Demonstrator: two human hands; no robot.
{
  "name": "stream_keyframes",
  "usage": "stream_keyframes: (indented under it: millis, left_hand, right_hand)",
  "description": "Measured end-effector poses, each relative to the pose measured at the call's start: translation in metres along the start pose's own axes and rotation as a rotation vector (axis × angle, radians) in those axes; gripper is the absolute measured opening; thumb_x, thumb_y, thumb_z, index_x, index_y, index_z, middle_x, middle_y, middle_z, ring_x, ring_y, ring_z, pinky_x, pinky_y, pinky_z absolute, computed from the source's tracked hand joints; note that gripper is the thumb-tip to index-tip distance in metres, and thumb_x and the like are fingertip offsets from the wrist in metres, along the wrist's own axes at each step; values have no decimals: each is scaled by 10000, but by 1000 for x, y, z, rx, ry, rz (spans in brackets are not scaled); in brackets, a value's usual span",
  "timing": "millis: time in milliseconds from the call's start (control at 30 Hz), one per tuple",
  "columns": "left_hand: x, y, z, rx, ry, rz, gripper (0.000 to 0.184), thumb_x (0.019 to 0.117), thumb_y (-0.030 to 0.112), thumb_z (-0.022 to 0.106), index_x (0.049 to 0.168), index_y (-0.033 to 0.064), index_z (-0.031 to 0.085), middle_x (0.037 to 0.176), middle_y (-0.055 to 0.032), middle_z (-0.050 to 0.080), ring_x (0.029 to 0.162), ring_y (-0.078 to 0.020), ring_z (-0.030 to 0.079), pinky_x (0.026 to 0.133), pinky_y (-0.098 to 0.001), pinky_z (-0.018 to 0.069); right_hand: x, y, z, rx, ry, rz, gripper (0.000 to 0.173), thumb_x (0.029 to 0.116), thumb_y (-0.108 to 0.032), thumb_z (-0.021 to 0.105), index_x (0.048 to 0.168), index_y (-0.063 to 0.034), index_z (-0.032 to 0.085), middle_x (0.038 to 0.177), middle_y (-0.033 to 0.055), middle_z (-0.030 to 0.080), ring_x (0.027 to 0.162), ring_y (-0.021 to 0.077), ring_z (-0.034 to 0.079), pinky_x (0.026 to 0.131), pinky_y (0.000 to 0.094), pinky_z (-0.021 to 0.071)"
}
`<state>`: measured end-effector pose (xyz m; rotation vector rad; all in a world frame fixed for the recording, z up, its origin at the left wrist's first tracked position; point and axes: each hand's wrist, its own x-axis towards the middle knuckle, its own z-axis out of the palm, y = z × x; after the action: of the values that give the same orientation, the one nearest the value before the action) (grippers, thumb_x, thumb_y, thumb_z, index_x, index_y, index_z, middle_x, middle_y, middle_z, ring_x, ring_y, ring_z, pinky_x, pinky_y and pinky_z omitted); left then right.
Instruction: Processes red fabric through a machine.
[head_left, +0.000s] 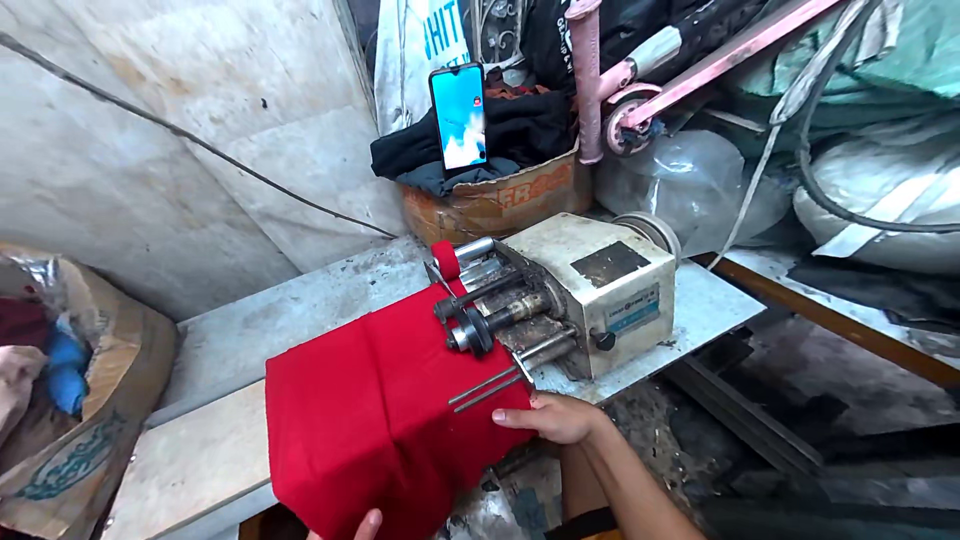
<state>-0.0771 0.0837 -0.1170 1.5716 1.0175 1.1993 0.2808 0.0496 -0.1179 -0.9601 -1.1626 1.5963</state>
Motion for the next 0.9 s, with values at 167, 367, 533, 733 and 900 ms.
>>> stream_keyframes:
  millis: [167, 367, 533, 733, 900]
  left_hand:
    - [4, -8, -11, -257, 13, 87, 371, 946, 131, 708, 1293, 199, 596, 1153, 101, 739, 1083, -33, 684, 988, -286, 566]
    - [4, 3, -15, -193, -48, 60, 345, 901, 216, 774, 1222, 272, 662, 1113, 139, 754, 1043, -3, 696, 950, -250, 578]
    - [1, 3, -12, -37, -37, 48, 361, 867, 110, 792, 1190, 147, 635, 1051, 117, 758, 996, -13, 710, 924, -266, 600]
    - [2, -3, -12, -43, -2, 49, 391, 890, 61, 752, 1243, 84, 584, 1075, 93, 741, 1026, -30, 701, 951, -286, 593]
    - [6, -7, -16, -257, 26, 111, 352, 951, 149, 711, 1283, 202, 606, 1147, 86, 741, 1069, -54, 692, 975, -302, 574]
  right_hand:
    - [-1, -2, 2, -14, -1, 15, 222, 1042, -256, 581, 1211, -140, 666, 1089, -82, 748, 1049, 23, 691, 987, 278, 562]
    - [-2, -2, 4, 17, 3, -18, 213, 1044, -243, 580, 1219, -152, 662, 1107, -96, 750, 1065, 15, 688, 998, 272, 558]
    - [1, 3, 1, 50, -33, -46, 236, 1050, -242, 572, 1251, -144, 646, 1134, -75, 744, 1087, 44, 687, 1010, 297, 556]
    - [0, 0, 2, 32, -21, -16, 236, 1047, -240, 574, 1247, -135, 645, 1131, -70, 742, 1082, 43, 686, 1009, 293, 555]
    - [-1, -2, 4, -19, 1, 22, 258, 1039, -285, 585, 1234, -132, 652, 1103, -69, 744, 1058, 35, 690, 993, 291, 561]
